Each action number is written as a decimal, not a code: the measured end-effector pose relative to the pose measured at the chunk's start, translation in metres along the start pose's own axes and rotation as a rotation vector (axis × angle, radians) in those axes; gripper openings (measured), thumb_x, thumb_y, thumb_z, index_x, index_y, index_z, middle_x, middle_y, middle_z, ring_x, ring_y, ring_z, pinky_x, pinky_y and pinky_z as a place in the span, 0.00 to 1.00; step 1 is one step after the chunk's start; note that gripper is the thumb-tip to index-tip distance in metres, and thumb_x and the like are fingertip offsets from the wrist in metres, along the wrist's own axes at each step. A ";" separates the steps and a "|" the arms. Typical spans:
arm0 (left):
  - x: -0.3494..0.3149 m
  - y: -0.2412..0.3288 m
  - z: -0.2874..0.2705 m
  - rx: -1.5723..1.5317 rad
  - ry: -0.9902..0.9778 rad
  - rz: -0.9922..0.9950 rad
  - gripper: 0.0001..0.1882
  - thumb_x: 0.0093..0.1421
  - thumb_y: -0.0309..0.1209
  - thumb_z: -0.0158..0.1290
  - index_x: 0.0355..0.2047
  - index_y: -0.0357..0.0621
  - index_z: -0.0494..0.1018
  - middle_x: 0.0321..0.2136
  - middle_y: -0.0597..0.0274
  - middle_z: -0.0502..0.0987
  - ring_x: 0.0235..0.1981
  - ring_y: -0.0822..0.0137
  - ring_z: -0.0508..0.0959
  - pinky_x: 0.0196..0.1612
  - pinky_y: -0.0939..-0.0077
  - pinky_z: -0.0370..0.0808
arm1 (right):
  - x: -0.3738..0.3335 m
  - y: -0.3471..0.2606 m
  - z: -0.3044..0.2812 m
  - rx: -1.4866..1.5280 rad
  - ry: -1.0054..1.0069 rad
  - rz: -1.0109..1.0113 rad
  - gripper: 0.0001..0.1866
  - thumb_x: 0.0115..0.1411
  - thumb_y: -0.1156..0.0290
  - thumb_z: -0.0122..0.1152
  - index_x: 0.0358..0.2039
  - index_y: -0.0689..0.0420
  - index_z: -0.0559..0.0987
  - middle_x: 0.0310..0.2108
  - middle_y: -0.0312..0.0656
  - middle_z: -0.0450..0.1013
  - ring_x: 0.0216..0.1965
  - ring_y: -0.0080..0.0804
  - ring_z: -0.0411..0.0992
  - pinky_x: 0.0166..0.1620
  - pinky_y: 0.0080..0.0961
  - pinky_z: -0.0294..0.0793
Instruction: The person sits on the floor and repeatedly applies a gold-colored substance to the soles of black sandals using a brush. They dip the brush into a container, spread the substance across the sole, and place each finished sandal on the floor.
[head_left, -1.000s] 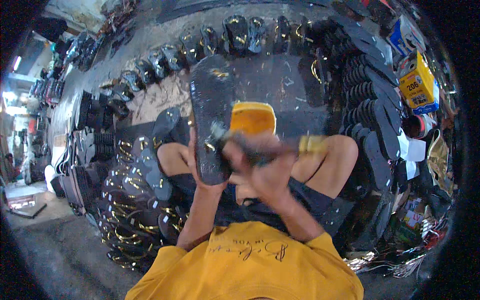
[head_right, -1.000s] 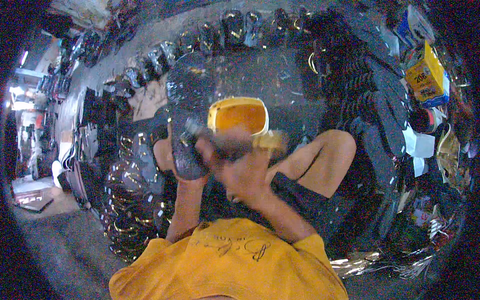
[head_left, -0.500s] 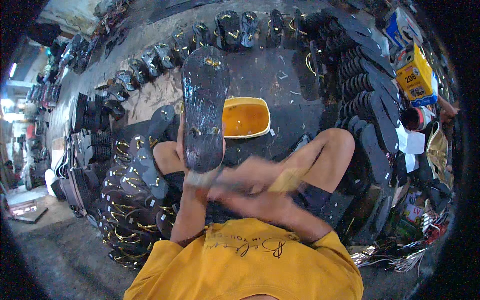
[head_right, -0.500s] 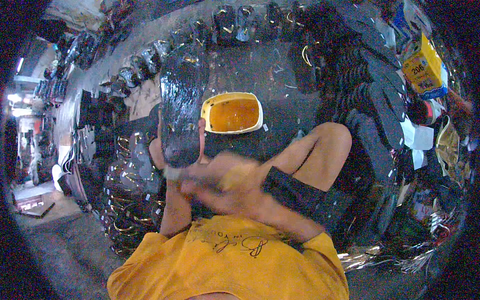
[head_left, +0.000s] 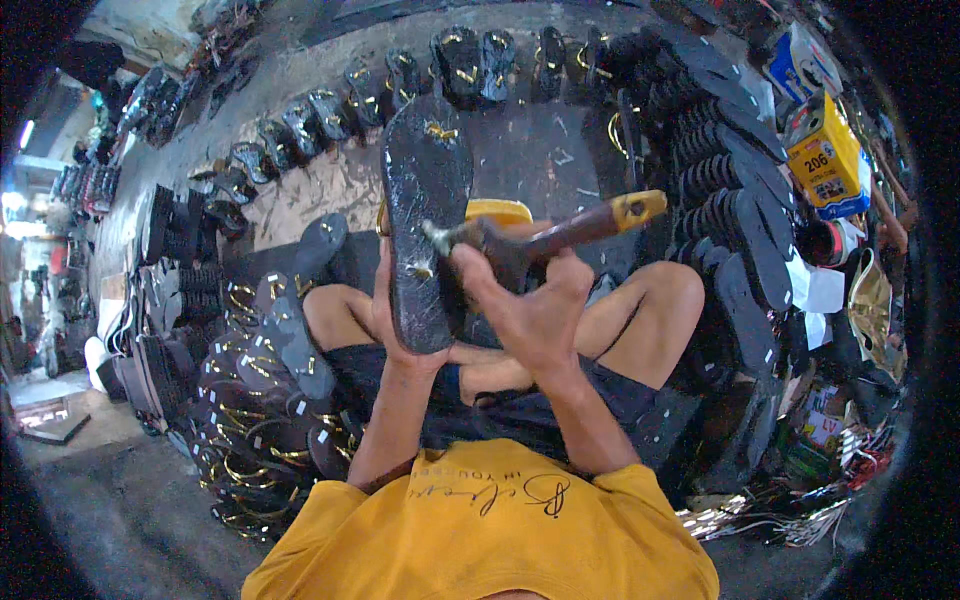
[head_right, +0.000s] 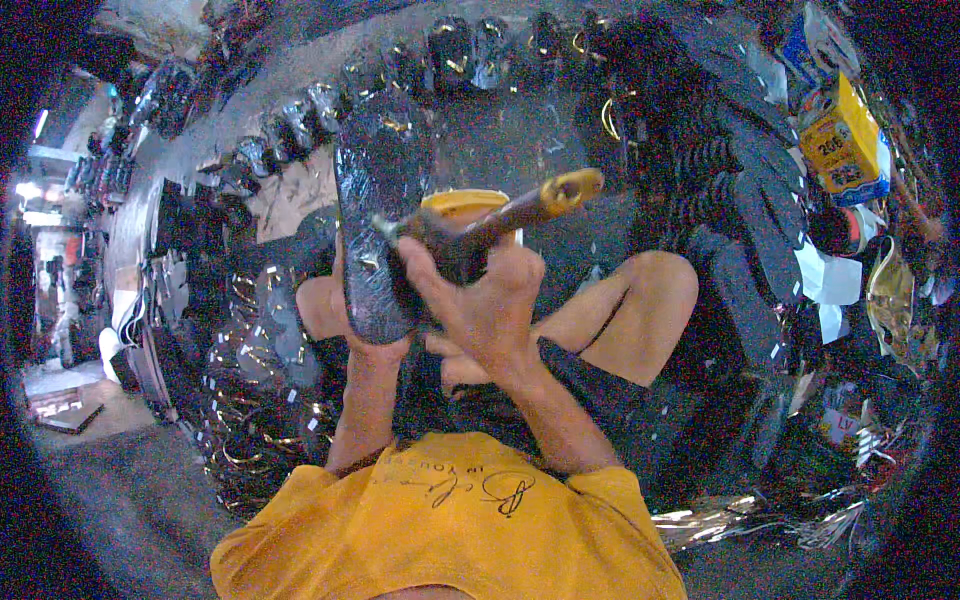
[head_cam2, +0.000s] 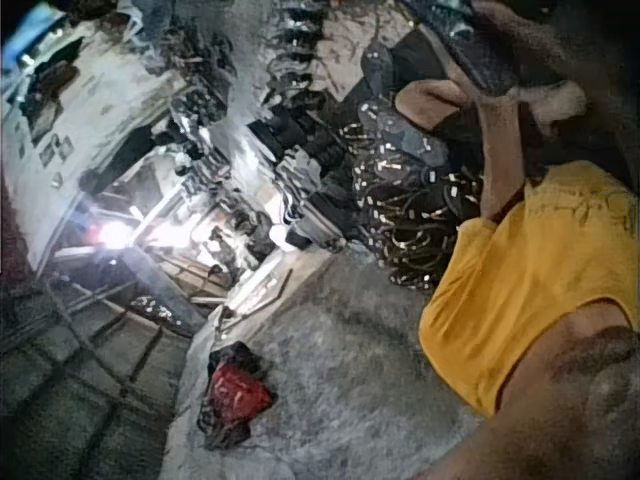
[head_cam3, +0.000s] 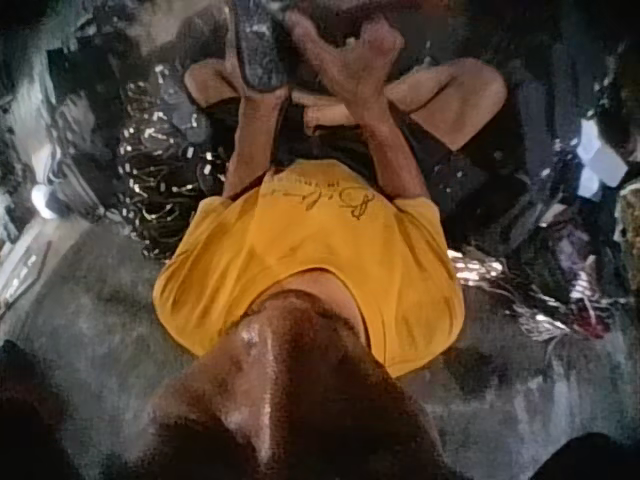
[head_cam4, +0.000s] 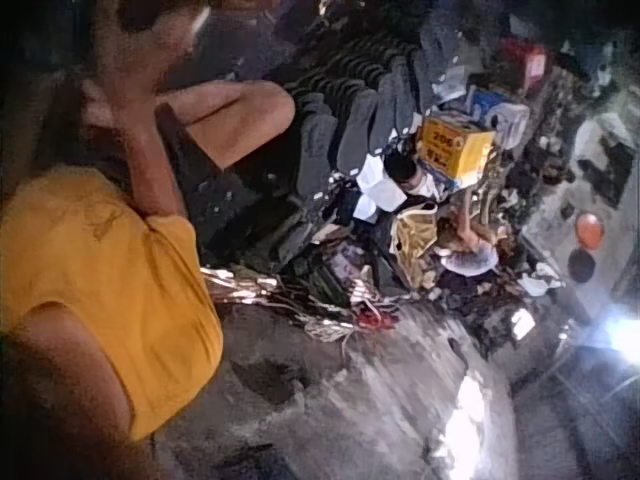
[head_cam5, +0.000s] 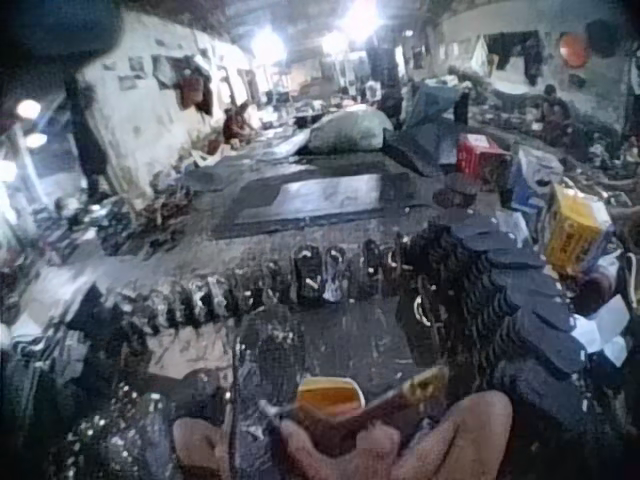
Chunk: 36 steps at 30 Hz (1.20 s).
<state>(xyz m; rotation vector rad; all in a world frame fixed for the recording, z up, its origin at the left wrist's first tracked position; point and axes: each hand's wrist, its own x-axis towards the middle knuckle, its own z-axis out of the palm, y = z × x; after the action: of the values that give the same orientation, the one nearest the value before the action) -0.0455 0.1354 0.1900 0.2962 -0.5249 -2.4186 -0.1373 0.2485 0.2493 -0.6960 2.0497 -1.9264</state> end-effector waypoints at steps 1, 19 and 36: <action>-0.002 -0.003 -0.006 0.109 0.131 0.046 0.27 0.75 0.49 0.42 0.60 0.42 0.72 0.49 0.55 0.81 0.49 0.57 0.81 0.57 0.60 0.78 | -0.004 0.001 0.001 0.006 -0.007 0.031 0.16 0.50 0.69 0.81 0.34 0.63 0.83 0.30 0.40 0.81 0.33 0.24 0.79 0.38 0.24 0.78; 0.009 0.019 -0.021 0.080 -0.053 -0.128 0.30 0.70 0.53 0.49 0.59 0.41 0.72 0.50 0.48 0.79 0.47 0.52 0.82 0.55 0.52 0.81 | -0.009 -0.008 -0.041 0.112 -0.576 -0.025 0.11 0.56 0.66 0.73 0.38 0.55 0.85 0.28 0.43 0.80 0.30 0.44 0.81 0.38 0.37 0.80; 0.244 -0.102 -0.016 0.408 0.082 -0.337 0.15 0.71 0.35 0.49 0.53 0.43 0.73 0.45 0.58 0.80 0.45 0.59 0.80 0.54 0.52 0.78 | 0.153 0.153 -0.176 0.251 0.976 0.098 0.23 0.57 0.60 0.78 0.39 0.68 0.82 0.38 0.43 0.80 0.36 0.27 0.77 0.44 0.27 0.77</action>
<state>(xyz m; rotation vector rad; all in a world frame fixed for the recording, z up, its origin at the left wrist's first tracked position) -0.2839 0.0494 0.1110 0.7035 -1.0003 -2.5864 -0.3803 0.3279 0.1385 0.5174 2.1187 -2.6957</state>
